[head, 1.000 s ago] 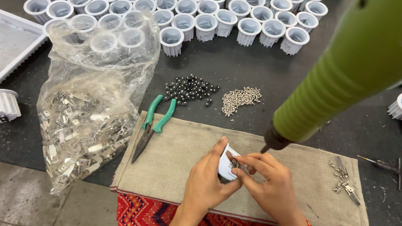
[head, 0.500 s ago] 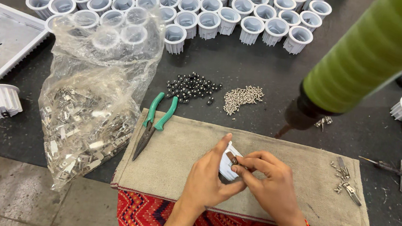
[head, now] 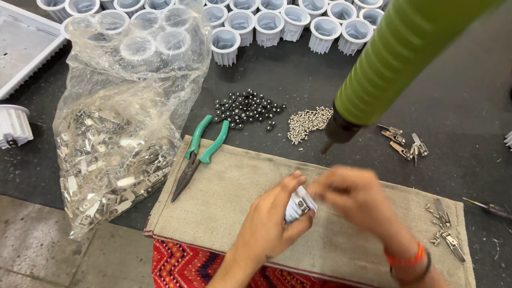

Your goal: The person assembles white plastic lamp holder components at a workbench. They hold a white plastic base, place small metal screws into it, and use a green electric screwdriver to drive the screws in, repeating the process on multiple components and picking screws from a pile on the table.

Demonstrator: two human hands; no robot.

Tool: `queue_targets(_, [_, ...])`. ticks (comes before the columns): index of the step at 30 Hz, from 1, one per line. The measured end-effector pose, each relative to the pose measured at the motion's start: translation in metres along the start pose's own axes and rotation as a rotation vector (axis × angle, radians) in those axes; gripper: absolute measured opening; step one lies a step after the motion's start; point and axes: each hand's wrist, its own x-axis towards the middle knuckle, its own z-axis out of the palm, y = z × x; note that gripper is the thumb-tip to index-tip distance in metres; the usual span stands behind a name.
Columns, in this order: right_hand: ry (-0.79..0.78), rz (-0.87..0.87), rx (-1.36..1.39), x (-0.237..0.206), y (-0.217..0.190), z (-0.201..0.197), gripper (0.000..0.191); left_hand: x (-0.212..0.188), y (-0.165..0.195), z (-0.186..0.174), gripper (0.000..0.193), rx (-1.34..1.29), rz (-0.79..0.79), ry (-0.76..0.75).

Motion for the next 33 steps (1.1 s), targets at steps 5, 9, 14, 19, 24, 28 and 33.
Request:
queue_targets(5, [0.049, -0.003, -0.3, 0.063, 0.034, -0.009, 0.02, 0.012, -0.009, -0.004, 0.062, -0.024, 0.097, -0.096])
queue_targets(9, [0.005, -0.227, -0.441, 0.083, 0.046, 0.005, 0.013, 0.009, -0.006, -0.003, 0.061, -0.023, 0.047, -0.079])
queue_targets(14, [-0.183, -0.192, -0.566, 0.098, 0.048, 0.002, 0.008, 0.006, -0.002, 0.0, 0.061, -0.008, 0.02, -0.048])
queue_targets(19, [-0.311, -0.159, -0.538, 0.112, 0.051, -0.002, 0.006, 0.011, -0.003, -0.004, 0.062, -0.031, 0.026, -0.105])
queue_targets(24, [-0.269, -0.277, -0.546, 0.106, 0.058, 0.001, 0.011, 0.012, -0.003, -0.005, 0.061, -0.039, 0.028, -0.112])
queue_targets(28, [-0.303, -0.302, -0.547, 0.106, 0.056, 0.0, 0.015, 0.011, -0.004, -0.004, 0.062, -0.031, 0.034, -0.102])
queue_targets(33, [-0.207, -0.11, -0.407, 0.103, 0.041, 0.002, 0.019, 0.011, -0.004, -0.004, 0.063, -0.022, 0.047, -0.088])
